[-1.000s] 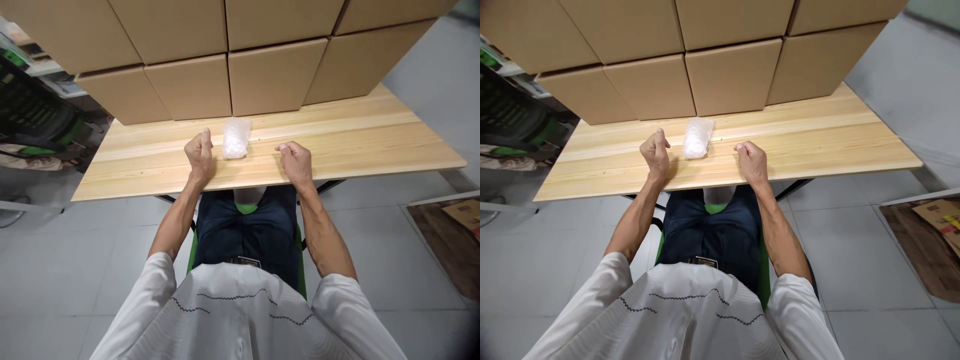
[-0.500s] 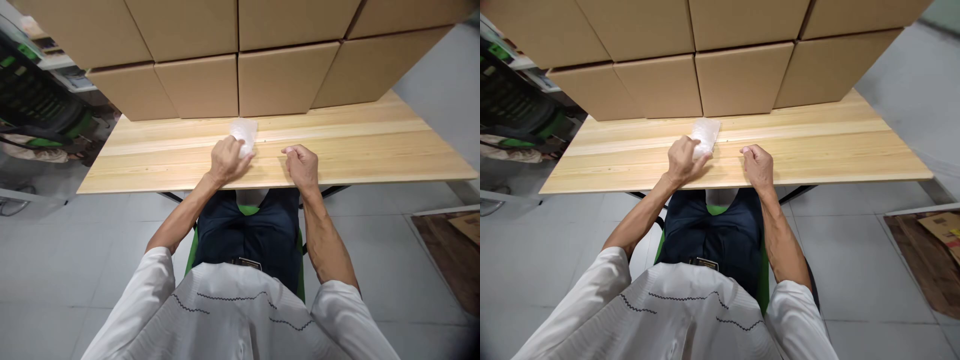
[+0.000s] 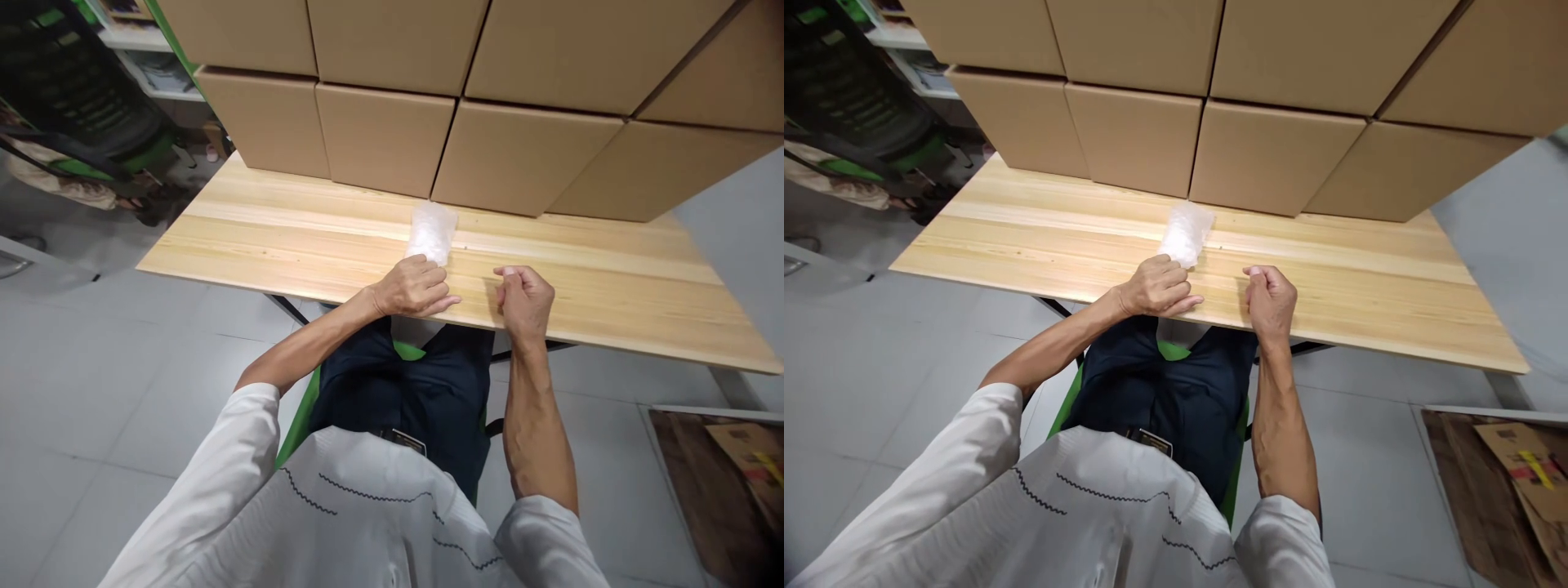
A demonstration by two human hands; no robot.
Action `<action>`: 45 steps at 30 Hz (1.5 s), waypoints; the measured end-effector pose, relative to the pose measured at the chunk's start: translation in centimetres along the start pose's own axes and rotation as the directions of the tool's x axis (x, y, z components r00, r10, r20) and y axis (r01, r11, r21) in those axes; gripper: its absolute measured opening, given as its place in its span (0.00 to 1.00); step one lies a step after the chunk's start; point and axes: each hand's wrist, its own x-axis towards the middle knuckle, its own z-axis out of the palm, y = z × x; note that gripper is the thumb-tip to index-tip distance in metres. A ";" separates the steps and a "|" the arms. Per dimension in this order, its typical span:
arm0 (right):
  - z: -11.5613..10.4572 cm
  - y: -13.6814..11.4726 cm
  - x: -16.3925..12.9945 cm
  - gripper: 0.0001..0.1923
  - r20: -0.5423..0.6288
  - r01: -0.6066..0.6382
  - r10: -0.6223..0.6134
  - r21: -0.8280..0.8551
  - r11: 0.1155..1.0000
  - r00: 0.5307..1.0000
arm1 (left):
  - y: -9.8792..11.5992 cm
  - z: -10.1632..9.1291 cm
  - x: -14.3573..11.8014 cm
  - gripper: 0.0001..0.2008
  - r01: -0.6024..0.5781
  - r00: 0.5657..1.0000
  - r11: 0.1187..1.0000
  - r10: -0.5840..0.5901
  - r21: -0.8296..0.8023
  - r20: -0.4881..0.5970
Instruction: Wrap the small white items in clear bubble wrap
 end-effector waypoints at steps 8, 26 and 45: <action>0.1 -0.4 -0.1 0.16 -0.002 -0.024 0.024 0.014 1.000 1.000 | -1.2 1.6 1.2 0.43 0.456 0.873 0.889 -0.437 -0.042 0.218; 0.7 0.1 0.1 0.16 0.023 -0.008 0.006 0.109 0.994 1.000 | -4.8 2.0 -1.3 0.37 0.738 0.655 0.672 -0.693 -0.059 0.301; 1.7 0.9 0.8 0.17 0.141 0.153 -0.149 -0.018 0.988 0.979 | -5.2 2.9 -1.2 0.50 0.798 0.538 0.423 -0.821 -0.430 0.191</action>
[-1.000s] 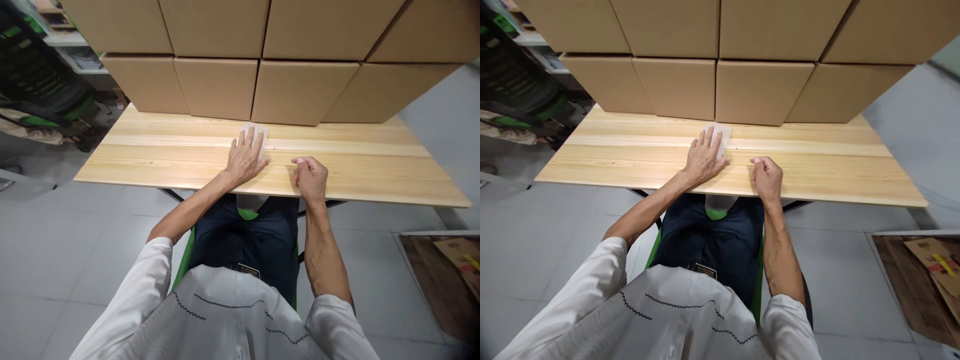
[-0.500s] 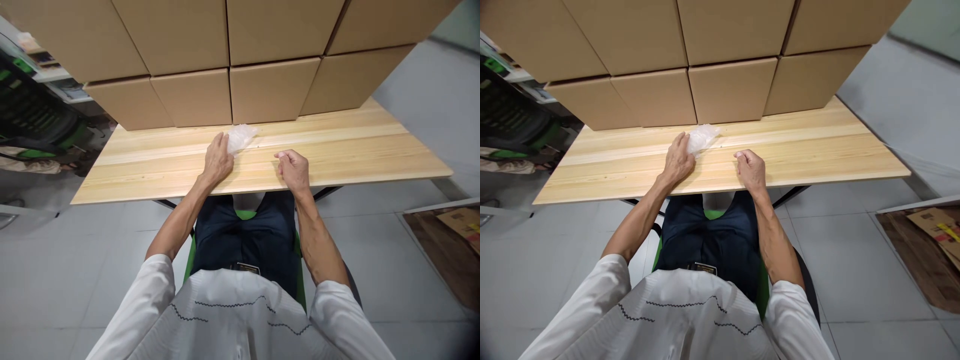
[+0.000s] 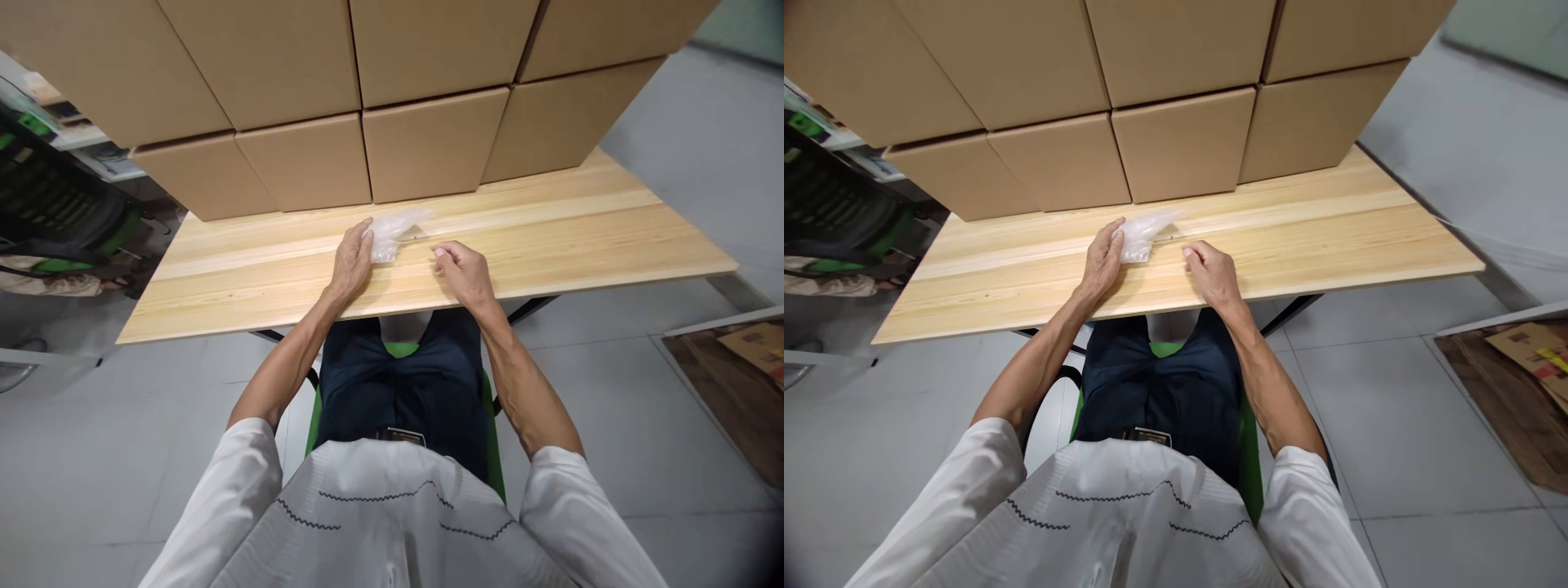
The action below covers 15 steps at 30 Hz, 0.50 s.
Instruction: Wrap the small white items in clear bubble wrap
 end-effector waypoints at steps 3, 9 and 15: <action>1.3 -0.1 0.9 0.18 0.069 0.111 -0.112 0.017 0.994 0.991 | 0.7 0.2 -0.2 0.49 0.039 0.998 0.995 -0.035 -0.091 0.046; 4.1 -1.0 1.8 0.24 0.272 0.255 -0.267 0.080 0.964 0.924 | 1.1 0.3 -0.2 0.44 0.121 0.987 0.964 -0.091 -0.236 0.135; 4.9 -1.0 1.4 0.26 0.347 0.389 -0.398 0.100 0.916 0.849 | -0.2 0.7 0.8 0.40 0.197 0.979 0.896 -0.159 -0.397 0.126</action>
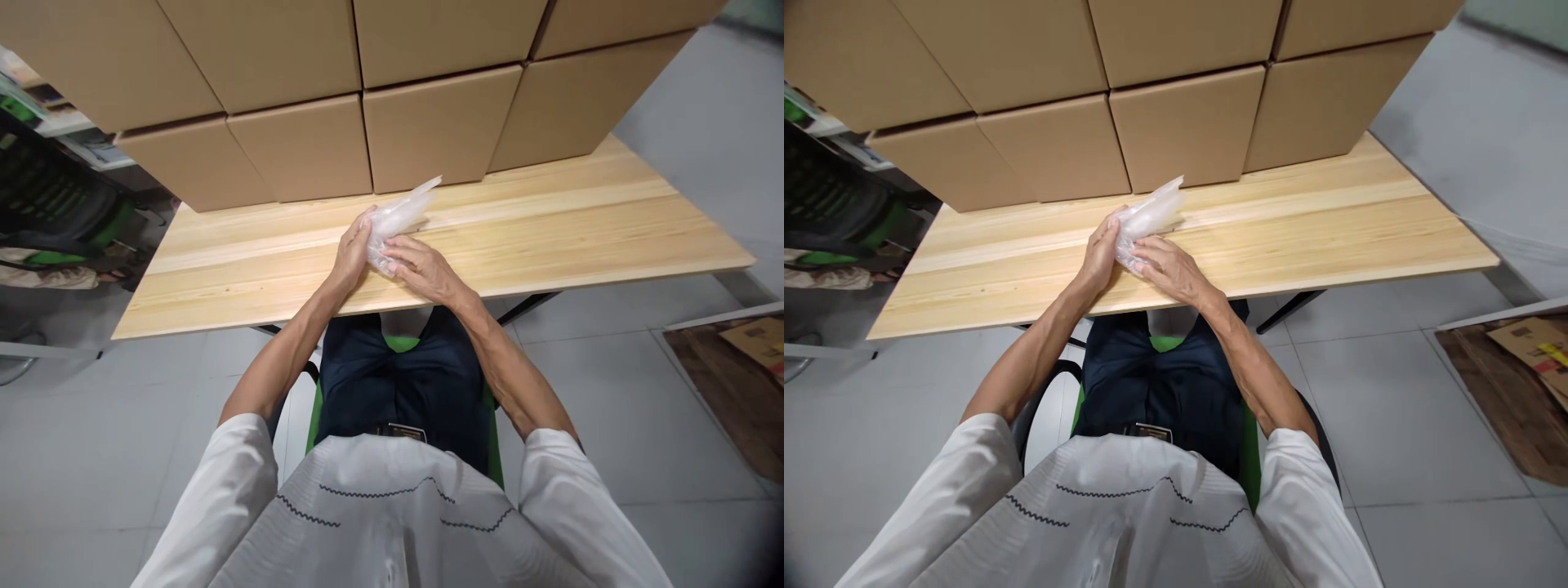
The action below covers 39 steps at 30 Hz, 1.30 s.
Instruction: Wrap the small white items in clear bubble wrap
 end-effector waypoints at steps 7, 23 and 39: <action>-0.4 -1.4 0.1 0.30 -0.022 -0.162 0.163 0.014 0.987 0.986 | -0.4 0.6 0.4 0.36 0.035 0.999 0.992 -0.039 -0.124 -0.038; -0.4 -0.8 3.0 0.16 -0.126 -0.441 0.428 -0.101 0.892 0.895 | 2.2 1.4 -0.4 0.26 0.210 0.977 0.829 -0.192 -0.519 0.088; -5.6 -0.2 1.3 0.17 -0.098 -0.610 0.615 0.079 0.789 0.783 | 0.2 -0.3 -0.5 0.19 0.109 0.994 0.992 -0.107 -0.065 0.023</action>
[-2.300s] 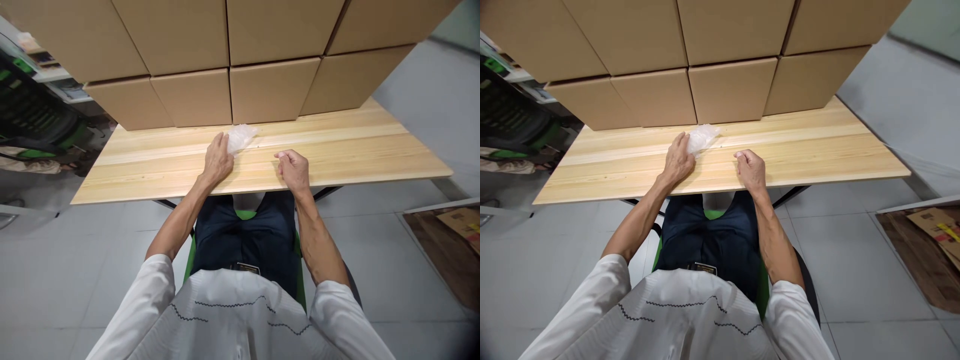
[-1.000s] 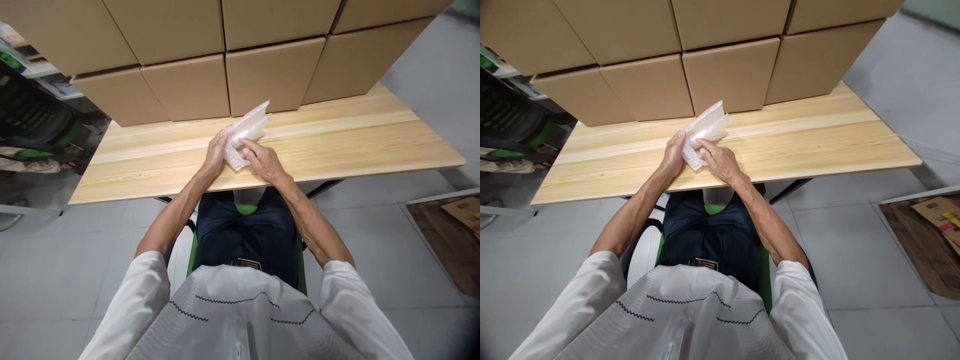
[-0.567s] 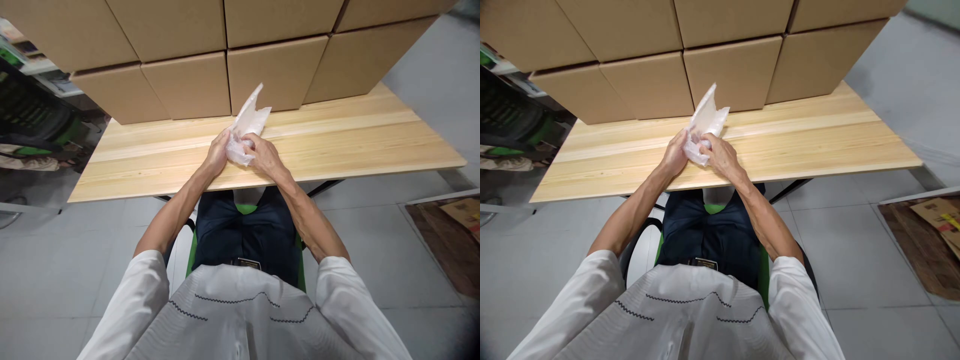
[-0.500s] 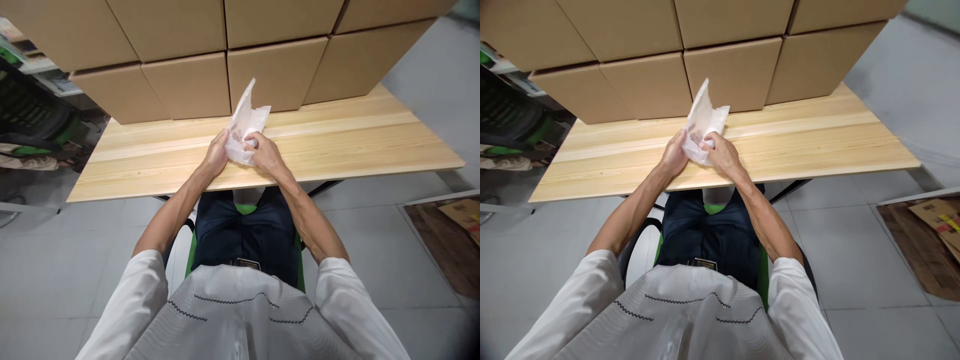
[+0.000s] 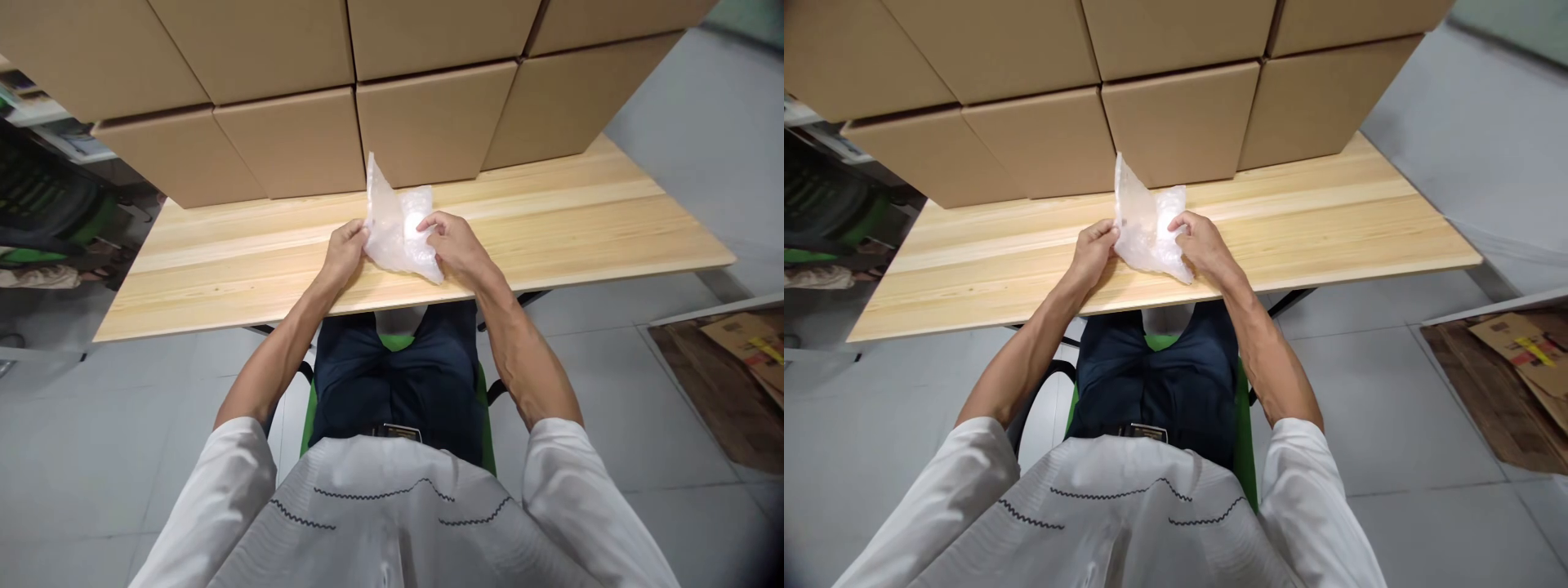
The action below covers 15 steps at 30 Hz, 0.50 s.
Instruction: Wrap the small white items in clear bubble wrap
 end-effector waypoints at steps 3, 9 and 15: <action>-1.8 -0.9 -0.4 0.15 0.079 0.136 -0.118 -0.286 0.948 0.990 | 0.4 -0.8 -0.3 0.30 -0.341 0.938 0.848 0.333 0.407 0.093; -2.5 -4.4 -1.5 0.24 0.189 0.272 -0.198 -0.738 0.618 0.962 | 1.5 -0.7 -1.3 0.18 -0.644 0.765 0.486 0.445 0.591 0.466; -0.2 -5.4 -2.9 0.24 0.211 0.237 -0.106 -0.855 0.461 0.972 | 2.3 0.4 -2.9 0.13 -0.717 0.695 0.436 0.401 0.544 0.596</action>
